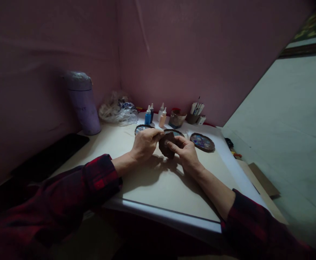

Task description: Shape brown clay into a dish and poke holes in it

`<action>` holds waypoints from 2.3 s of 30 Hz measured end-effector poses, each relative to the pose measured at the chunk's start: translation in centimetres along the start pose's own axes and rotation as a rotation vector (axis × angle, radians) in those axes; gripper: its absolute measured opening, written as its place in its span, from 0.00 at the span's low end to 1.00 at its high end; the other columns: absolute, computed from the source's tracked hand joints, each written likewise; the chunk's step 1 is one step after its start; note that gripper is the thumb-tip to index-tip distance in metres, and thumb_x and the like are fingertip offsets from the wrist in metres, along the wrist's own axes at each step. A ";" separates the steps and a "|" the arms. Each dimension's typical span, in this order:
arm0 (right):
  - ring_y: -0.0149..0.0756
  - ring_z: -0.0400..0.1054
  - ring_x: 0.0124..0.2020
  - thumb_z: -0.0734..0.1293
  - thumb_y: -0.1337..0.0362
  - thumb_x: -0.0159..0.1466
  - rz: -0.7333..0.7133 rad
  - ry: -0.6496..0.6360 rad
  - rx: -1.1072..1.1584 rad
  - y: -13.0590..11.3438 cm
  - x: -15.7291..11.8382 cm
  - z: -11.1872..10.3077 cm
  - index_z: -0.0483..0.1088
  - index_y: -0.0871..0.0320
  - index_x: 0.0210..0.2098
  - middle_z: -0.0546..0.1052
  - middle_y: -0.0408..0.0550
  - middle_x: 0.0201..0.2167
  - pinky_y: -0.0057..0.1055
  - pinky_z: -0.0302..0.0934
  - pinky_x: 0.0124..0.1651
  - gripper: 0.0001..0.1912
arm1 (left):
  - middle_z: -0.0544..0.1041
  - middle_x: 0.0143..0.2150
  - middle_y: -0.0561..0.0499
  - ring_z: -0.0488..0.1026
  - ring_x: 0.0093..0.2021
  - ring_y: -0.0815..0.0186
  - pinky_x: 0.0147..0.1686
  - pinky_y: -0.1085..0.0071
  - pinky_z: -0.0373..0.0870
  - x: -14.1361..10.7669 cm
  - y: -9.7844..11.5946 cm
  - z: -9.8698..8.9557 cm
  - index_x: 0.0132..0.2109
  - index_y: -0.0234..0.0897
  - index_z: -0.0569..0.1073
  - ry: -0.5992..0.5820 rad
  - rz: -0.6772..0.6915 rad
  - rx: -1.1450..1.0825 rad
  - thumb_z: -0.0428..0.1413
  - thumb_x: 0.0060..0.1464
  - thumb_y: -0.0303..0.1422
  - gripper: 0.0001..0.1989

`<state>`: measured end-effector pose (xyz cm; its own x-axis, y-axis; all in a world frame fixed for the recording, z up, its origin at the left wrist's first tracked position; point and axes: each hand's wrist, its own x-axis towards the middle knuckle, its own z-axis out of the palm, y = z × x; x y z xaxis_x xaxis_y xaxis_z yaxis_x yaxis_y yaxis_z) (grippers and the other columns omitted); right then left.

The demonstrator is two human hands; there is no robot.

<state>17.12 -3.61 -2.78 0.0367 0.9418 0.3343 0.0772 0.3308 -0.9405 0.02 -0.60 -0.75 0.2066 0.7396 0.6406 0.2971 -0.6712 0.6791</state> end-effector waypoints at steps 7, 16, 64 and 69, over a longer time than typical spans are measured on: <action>0.35 0.71 0.32 0.77 0.54 0.49 0.044 -0.041 0.031 0.0 0.0 0.3 0.74 0.59 0.34 0.78 0.45 0.30 0.34 0.65 0.40 0.18 | 0.78 0.32 0.49 0.72 0.35 0.63 0.39 0.69 0.65 0.4 0.2 0.0 0.32 0.40 0.79 0.007 -0.022 -0.098 0.60 0.52 0.30 0.03; 0.34 0.68 0.30 0.77 0.54 0.48 0.058 -0.039 -0.009 0.2 -0.3 0.5 0.75 0.59 0.32 0.77 0.44 0.28 0.34 0.63 0.38 0.18 | 0.76 0.33 0.46 0.70 0.39 0.61 0.43 0.66 0.64 0.0 0.0 0.1 0.30 0.38 0.74 -0.021 0.122 0.240 0.55 0.55 0.28 0.06; 0.34 0.69 0.30 0.77 0.56 0.47 0.099 -0.105 0.054 -0.1 -0.2 0.4 0.75 0.58 0.32 0.77 0.43 0.28 0.34 0.63 0.39 0.17 | 0.78 0.29 0.49 0.71 0.29 0.69 0.31 0.73 0.67 0.8 -0.9 0.1 0.33 0.31 0.78 -0.123 -0.293 -0.525 0.61 0.49 0.46 0.19; 0.35 0.70 0.31 0.77 0.54 0.48 0.076 -0.052 0.041 -0.1 -0.1 0.1 0.75 0.58 0.32 0.78 0.44 0.29 0.34 0.63 0.39 0.17 | 0.75 0.26 0.50 0.70 0.27 0.70 0.30 0.73 0.67 0.7 -1.0 0.1 0.31 0.30 0.77 -0.192 -0.349 -0.586 0.65 0.43 0.47 0.21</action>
<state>16.96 -3.72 -2.72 -0.0115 0.9657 0.2595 0.0352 0.2597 -0.9650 -0.06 0.61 -0.95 0.3676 0.8760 0.3123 -0.1637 -0.2696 0.9490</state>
